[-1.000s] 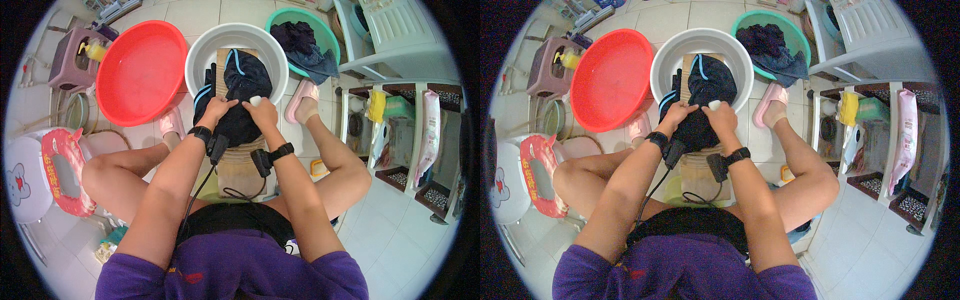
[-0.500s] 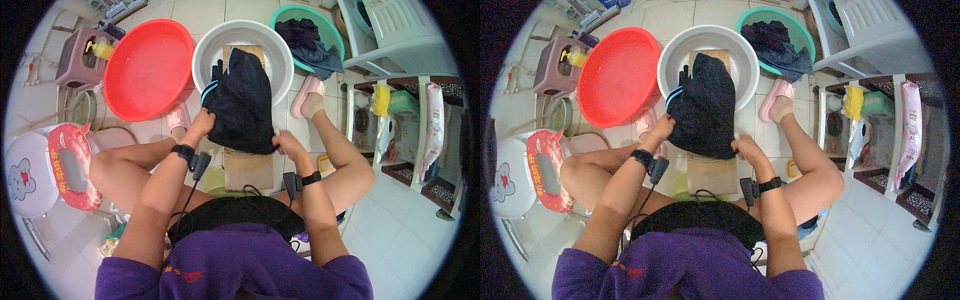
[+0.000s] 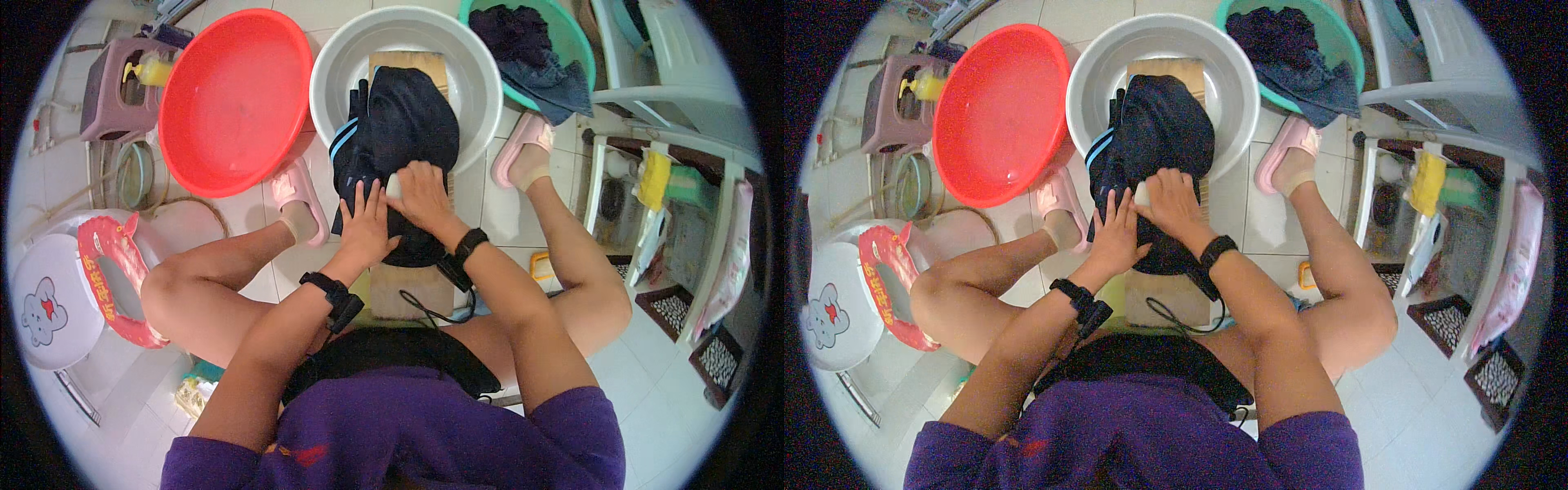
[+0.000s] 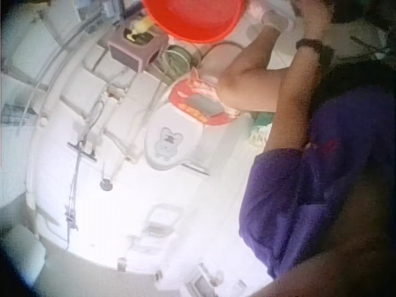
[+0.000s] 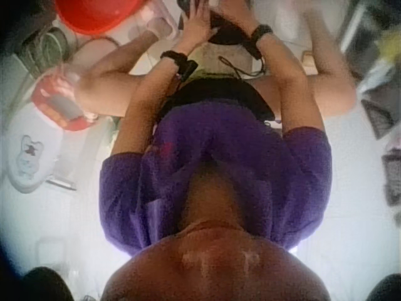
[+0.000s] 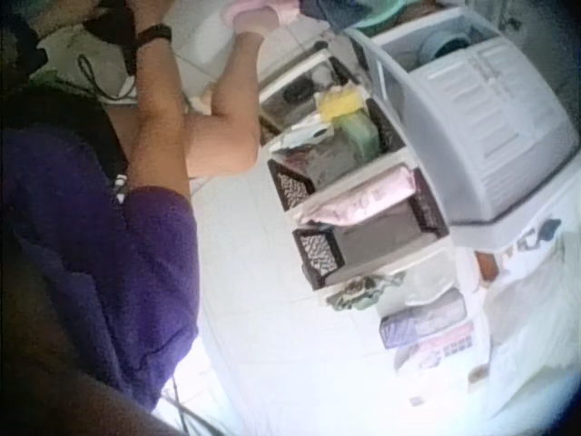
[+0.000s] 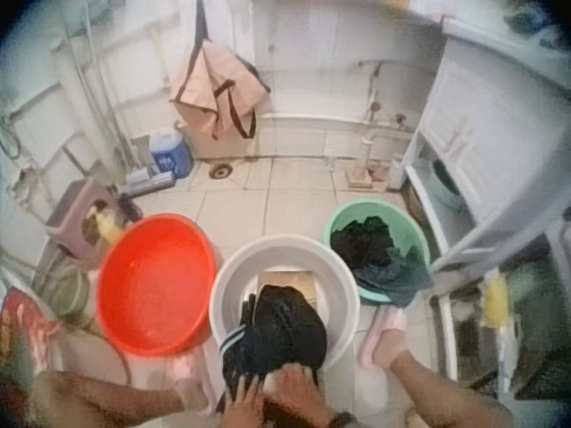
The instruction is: The person sits on the floor and hand-washes a pair of black shorts with light blue stripes in a white basin. They scrub the fabric with a bar of soap, rinse, and then use a brush to continue cleaning the garment.
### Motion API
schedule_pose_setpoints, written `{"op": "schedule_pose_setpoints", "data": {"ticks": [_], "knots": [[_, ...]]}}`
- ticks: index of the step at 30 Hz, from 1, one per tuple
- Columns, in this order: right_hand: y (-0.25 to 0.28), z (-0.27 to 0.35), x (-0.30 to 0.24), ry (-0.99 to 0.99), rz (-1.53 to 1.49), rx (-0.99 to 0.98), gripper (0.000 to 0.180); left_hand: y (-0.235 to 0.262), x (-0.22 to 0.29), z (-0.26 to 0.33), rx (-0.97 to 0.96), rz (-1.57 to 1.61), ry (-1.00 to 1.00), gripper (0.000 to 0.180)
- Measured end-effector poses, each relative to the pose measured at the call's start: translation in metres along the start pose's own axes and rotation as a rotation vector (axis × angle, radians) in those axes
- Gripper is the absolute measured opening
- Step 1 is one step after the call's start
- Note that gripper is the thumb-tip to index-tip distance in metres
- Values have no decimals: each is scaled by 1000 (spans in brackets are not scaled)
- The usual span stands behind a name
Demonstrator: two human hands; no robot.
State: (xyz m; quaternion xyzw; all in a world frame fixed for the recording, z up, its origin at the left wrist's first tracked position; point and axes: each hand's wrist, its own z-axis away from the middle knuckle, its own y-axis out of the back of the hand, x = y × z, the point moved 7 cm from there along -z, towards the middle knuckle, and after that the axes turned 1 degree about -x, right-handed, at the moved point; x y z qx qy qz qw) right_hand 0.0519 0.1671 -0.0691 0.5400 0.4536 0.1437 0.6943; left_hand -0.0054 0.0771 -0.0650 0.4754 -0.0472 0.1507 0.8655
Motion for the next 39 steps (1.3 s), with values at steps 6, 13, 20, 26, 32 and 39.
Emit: {"op": "schedule_pose_setpoints", "data": {"ticks": [6,13,20,26,32,39], "knots": [[-10,-73,79,-196,241,99,47,-7,-2,-3,-23,23,-36,86],[-12,-73,96,-268,-213,-214,34,7,-10,1,-37,194,-74,83],[-7,-31,-20,246,-78,-444,22,3,9,39,50,129,-276,62],[0,-110,84,-141,133,-147,24,5,4,46,-30,238,-301,61],[-1,-48,-7,212,3,-423,29,22,-47,37,245,543,140,79],[-14,-86,43,-54,128,-206,20,-10,-47,32,-62,313,307,111]]}}
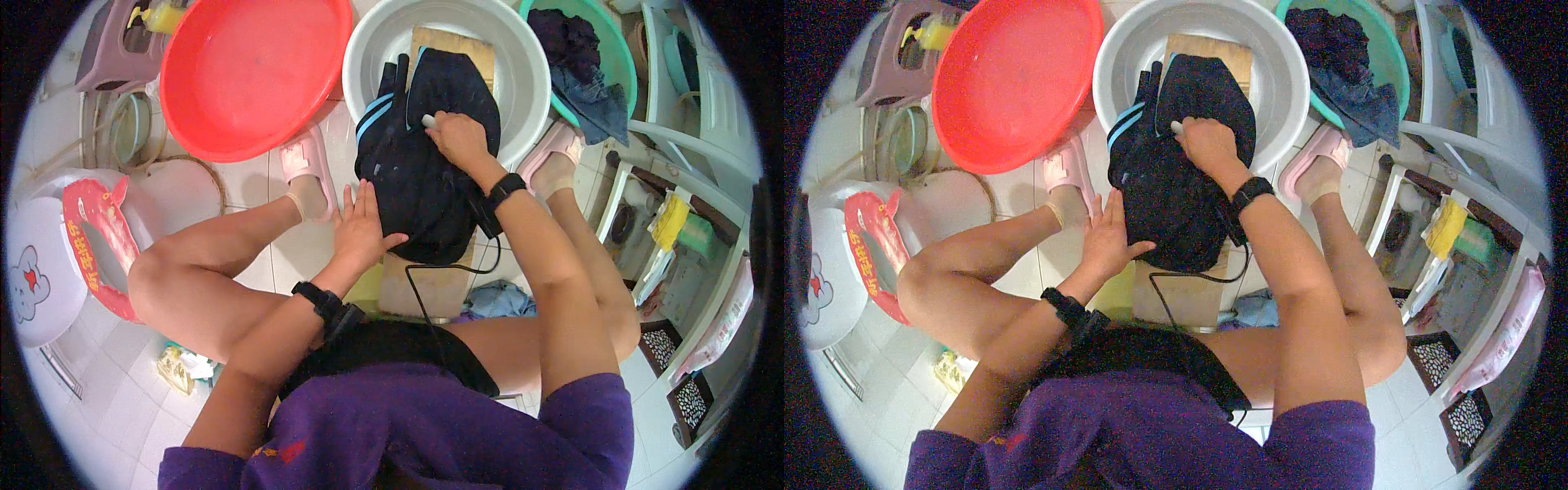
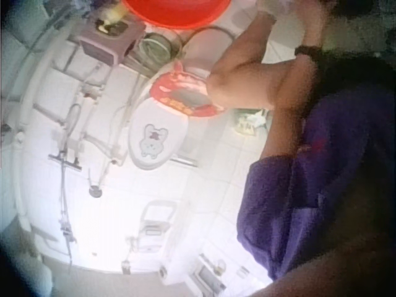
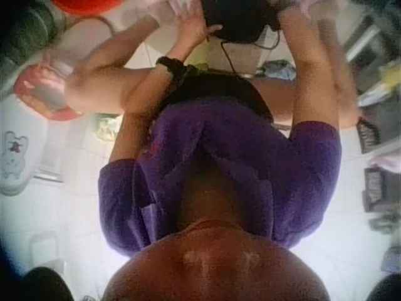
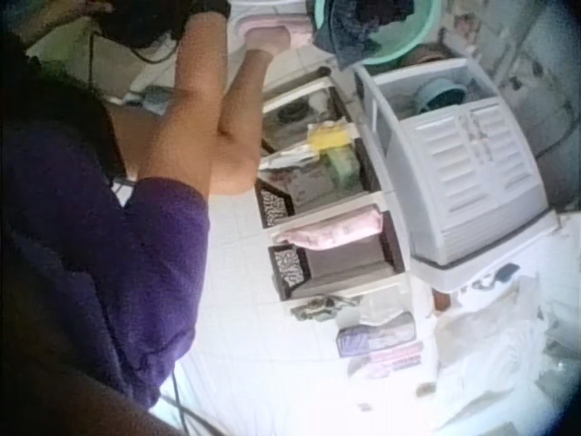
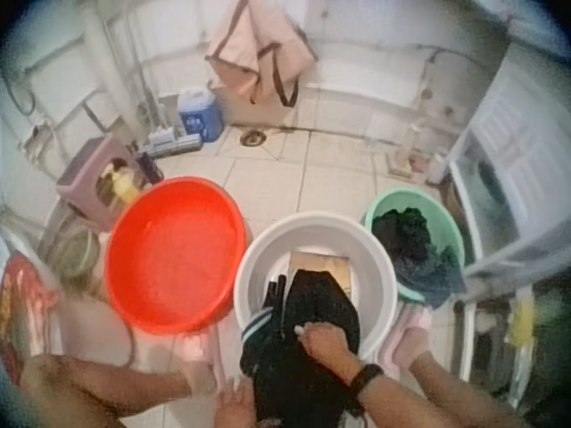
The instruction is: The person sits on the floor and hand-washes a pair of black shorts with light blue stripes in a white basin. They scrub the fabric with a bar of soap, rinse, and then use a brush to continue cleaning the garment.
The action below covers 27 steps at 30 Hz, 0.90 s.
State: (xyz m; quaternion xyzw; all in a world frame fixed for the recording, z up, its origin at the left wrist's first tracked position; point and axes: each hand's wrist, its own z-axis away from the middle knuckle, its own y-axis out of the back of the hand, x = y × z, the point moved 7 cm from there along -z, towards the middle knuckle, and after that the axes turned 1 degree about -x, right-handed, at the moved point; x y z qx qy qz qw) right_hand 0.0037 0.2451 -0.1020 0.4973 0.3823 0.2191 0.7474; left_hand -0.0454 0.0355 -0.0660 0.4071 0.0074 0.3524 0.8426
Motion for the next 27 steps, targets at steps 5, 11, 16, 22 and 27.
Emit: {"op": "schedule_pose_setpoints", "data": {"ticks": [5,11,16,22,27], "knots": [[7,22,-37,155,-98,-44,29,-5,-4,-2,-62,71,63,117],[-9,93,-99,341,-126,-103,24,-14,-6,-4,-72,136,32,123],[-9,28,-38,-147,-90,-38,28,-11,-6,-6,4,108,8,126],[2,56,-82,223,-152,-138,26,-17,-10,-5,-26,149,55,127],[-26,71,-93,199,-91,-134,20,-21,-12,-10,-8,207,17,125]]}}
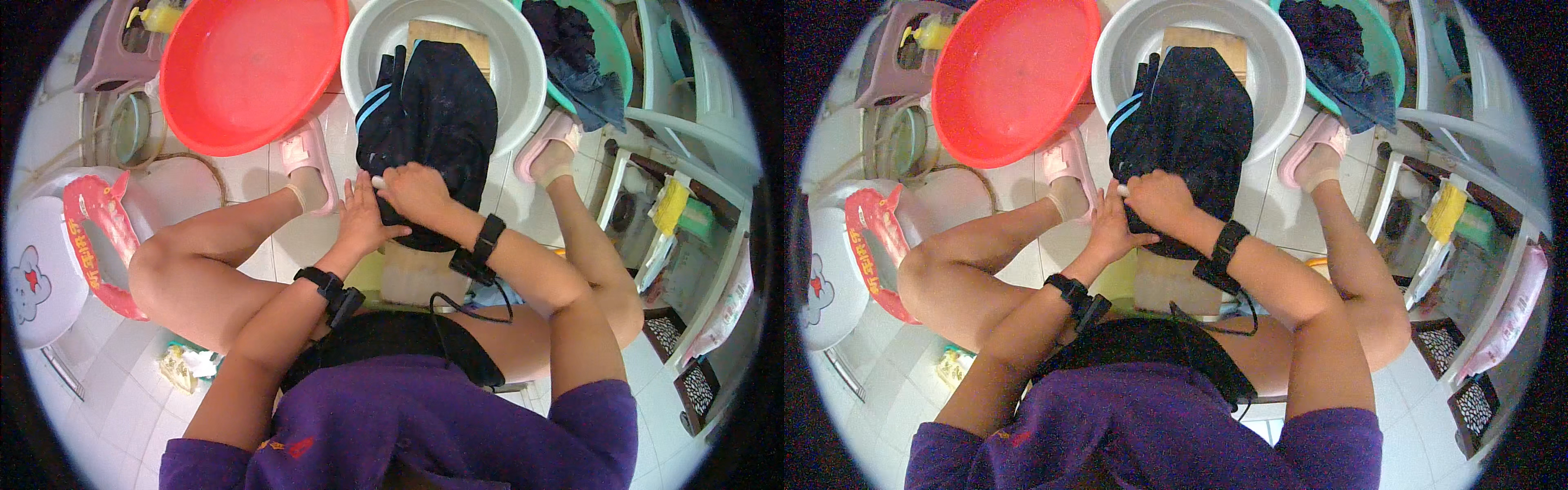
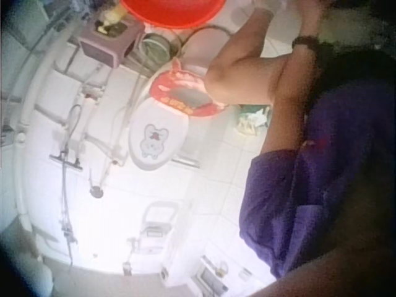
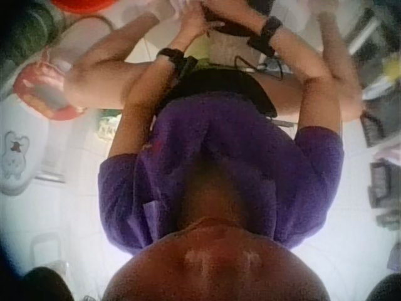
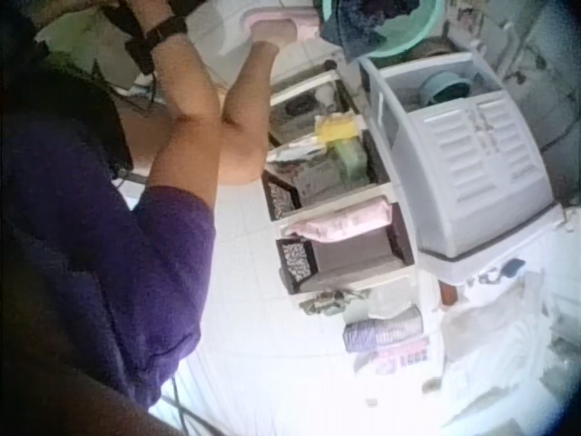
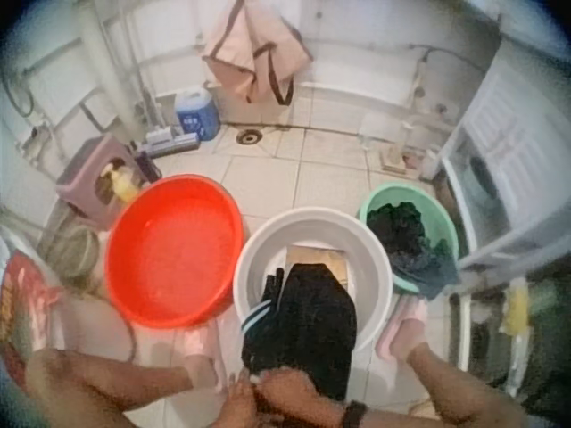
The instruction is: The person sits on the floor and hand-washes a pair of black shorts with light blue stripes in a white basin. They scrub the fabric with a bar of soap, rinse, and then use a brush to continue cleaning the garment.
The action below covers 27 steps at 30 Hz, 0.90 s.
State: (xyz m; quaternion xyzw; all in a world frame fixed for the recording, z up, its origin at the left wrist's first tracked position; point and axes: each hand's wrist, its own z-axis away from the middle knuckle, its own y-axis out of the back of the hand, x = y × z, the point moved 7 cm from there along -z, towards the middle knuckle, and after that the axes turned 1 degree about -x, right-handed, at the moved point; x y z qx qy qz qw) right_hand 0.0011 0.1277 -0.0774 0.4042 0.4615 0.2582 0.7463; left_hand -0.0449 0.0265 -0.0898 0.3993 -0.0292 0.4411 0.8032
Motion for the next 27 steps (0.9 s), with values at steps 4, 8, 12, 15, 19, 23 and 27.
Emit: {"op": "schedule_pose_setpoints", "data": {"ticks": [4,8,12,15,19,23,27], "knots": [[29,-37,67,-299,103,5,23,0,0,0,11,-22,-25,120],[66,-27,67,-272,33,76,28,8,-1,3,51,234,-127,108],[27,12,-9,-177,-204,-15,28,16,-32,-8,-11,770,65,73],[6,17,-22,-210,-65,120,19,33,-34,-8,62,317,-45,36],[21,2,43,-393,100,162,16,43,-26,-5,93,249,-66,21],[62,5,71,-573,89,285,22,51,-13,-4,204,266,-121,24],[30,12,0,-449,-187,183,29,49,-9,-8,240,250,-186,25]]}}
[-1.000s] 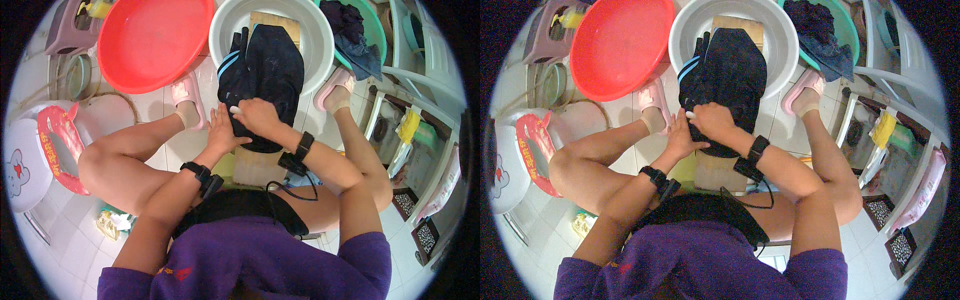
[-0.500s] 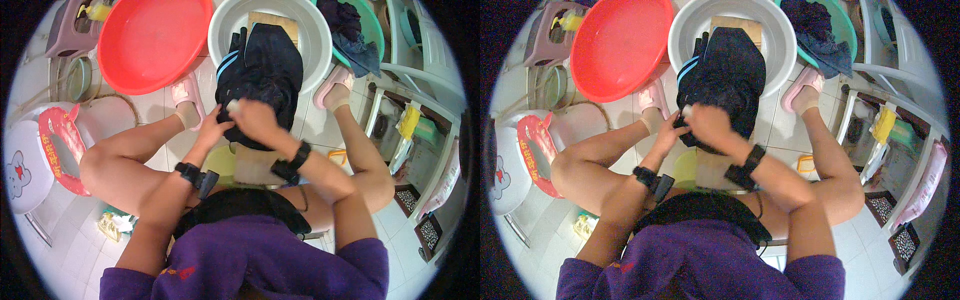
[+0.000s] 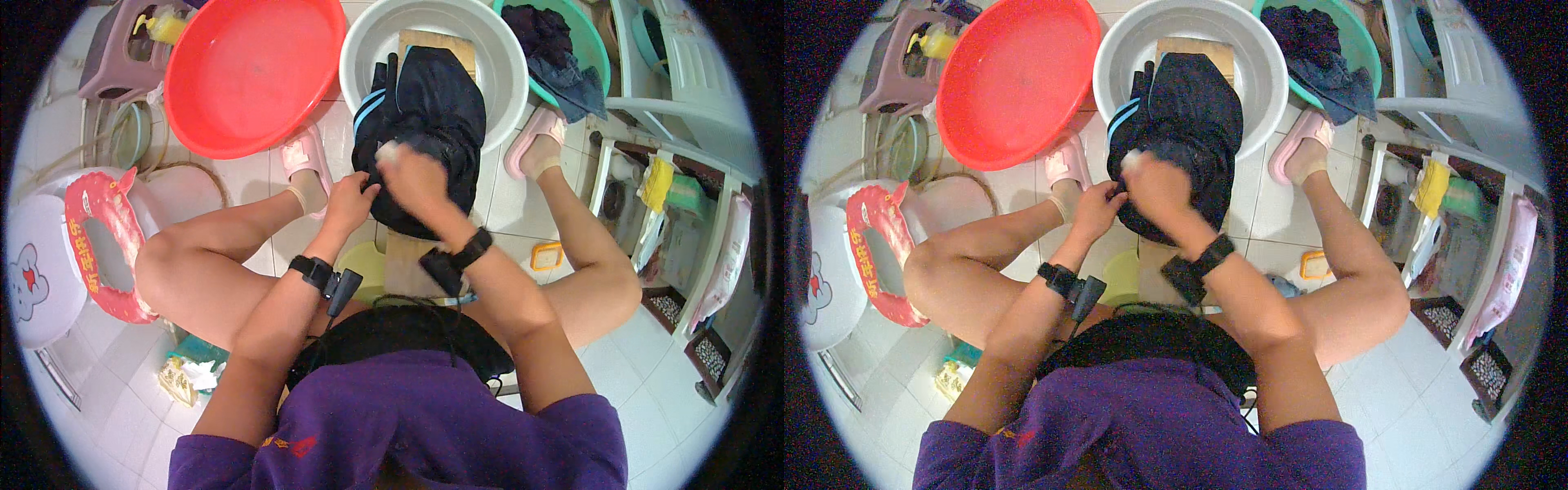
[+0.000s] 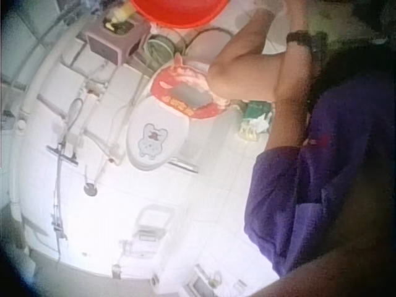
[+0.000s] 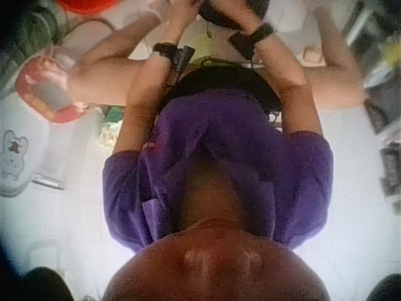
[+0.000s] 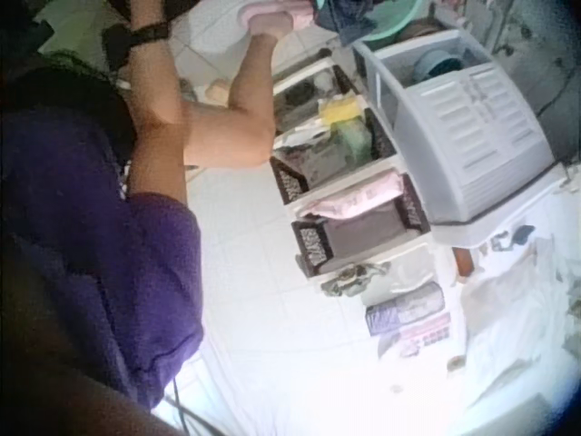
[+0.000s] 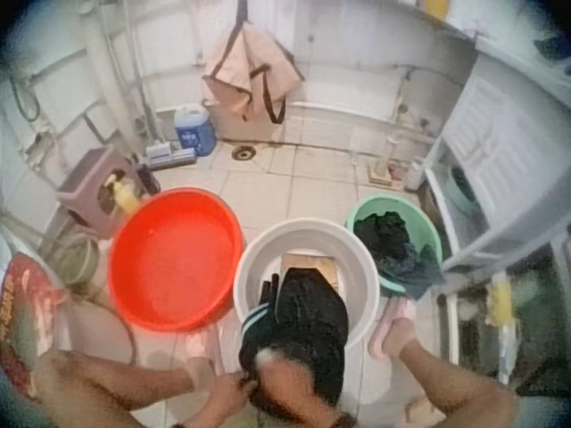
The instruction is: The person sits on the floor and hand-washes a pair of black shorts with light blue stripes in a white basin. They scrub the fabric with a bar of soap, rinse, and then use a brush to continue cleaning the garment.
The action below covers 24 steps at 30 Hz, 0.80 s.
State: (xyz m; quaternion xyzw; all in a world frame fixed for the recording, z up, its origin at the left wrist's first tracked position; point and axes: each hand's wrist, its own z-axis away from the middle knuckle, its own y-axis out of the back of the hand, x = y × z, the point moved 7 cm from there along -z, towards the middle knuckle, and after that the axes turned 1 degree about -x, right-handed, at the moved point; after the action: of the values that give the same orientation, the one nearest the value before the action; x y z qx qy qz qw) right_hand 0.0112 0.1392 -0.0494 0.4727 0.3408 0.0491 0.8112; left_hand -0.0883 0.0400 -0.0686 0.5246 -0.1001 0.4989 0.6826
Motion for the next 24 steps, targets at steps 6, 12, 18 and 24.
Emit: {"op": "schedule_pose_setpoints", "data": {"ticks": [6,12,18,24], "knots": [[28,-13,62,-173,311,146,19,-1,-20,-3,-4,-25,52,19],[56,-6,79,-119,96,212,30,-9,-39,-8,-79,7,221,15],[29,4,101,-169,148,180,31,-4,-34,-9,-89,-41,171,15],[54,-6,181,-482,-296,479,36,11,49,-10,200,-217,-247,34]]}}
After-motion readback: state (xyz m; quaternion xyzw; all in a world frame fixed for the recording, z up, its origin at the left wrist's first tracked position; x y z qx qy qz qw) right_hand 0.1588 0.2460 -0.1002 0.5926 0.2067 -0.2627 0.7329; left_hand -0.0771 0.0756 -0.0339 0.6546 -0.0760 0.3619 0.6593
